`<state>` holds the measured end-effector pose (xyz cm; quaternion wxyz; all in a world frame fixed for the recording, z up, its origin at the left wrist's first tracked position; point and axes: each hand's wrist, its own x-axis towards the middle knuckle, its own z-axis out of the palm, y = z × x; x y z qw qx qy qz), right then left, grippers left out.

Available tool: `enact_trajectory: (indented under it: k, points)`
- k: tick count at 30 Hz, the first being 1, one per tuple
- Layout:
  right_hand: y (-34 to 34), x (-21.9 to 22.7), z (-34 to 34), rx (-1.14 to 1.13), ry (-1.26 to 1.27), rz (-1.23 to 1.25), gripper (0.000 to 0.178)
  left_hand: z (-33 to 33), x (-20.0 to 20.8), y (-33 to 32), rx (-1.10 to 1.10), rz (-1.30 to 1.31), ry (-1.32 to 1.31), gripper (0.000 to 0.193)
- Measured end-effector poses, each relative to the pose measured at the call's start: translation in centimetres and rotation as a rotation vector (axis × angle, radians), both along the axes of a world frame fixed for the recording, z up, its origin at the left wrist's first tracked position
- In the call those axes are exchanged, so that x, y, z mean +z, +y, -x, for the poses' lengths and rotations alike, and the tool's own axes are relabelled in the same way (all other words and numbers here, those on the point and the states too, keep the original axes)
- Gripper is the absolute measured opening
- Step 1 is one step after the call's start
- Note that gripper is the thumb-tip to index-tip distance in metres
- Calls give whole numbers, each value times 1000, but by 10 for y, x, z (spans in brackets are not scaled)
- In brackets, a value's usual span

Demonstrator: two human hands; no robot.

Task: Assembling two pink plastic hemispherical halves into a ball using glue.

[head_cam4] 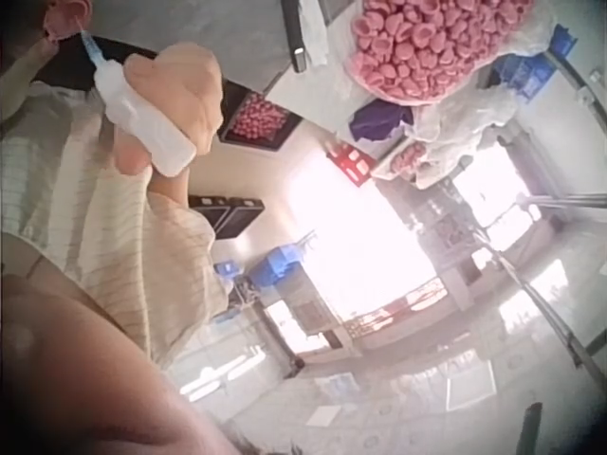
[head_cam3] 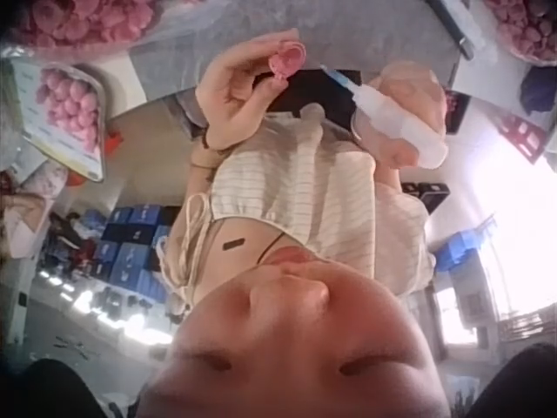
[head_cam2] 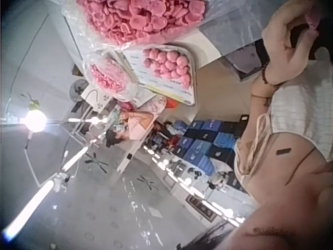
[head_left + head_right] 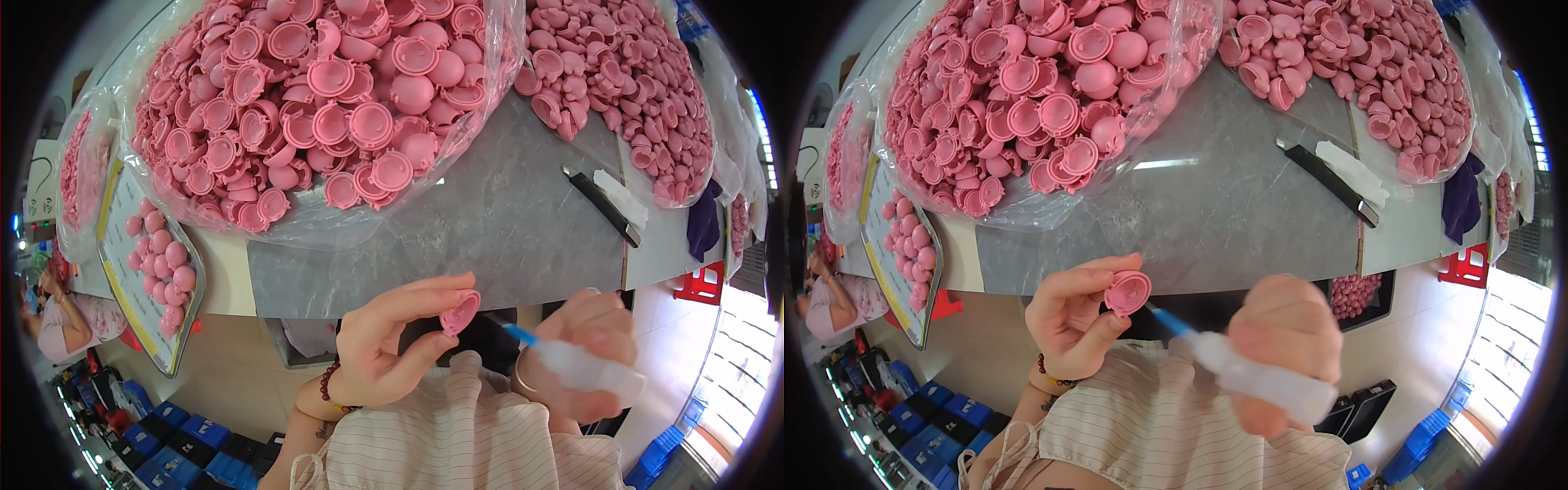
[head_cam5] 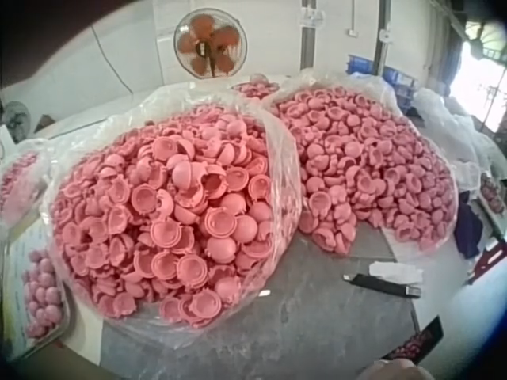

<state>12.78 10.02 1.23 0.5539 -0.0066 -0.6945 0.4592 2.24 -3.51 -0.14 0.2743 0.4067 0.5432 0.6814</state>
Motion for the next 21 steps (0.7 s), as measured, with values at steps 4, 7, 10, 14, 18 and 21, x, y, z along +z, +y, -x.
enact_trajectory:
  k: [4, 7, 10, 14, 18, 21]
  points:
    - [30, -13, -17, -517, 278, 211, 52, -2, 1, 5, -71, -141, -476, 31]
    - [72, -5, -35, -726, -134, 56, 43, 2, -9, -1, -142, -186, -672, 30]
    - [119, -4, -62, -793, -294, 149, 41, 5, -11, 1, -220, -224, -818, 30]
    - [168, -12, -99, -913, -569, 211, 46, 6, -7, 0, -239, -210, -976, 32]
    - [167, -20, -97, -1062, -623, 63, 48, 6, -4, 0, -238, -210, -938, 35]
    - [144, 4, -73, -1229, -529, -218, 44, 2, 0, 1, -55, -123, -708, 44]
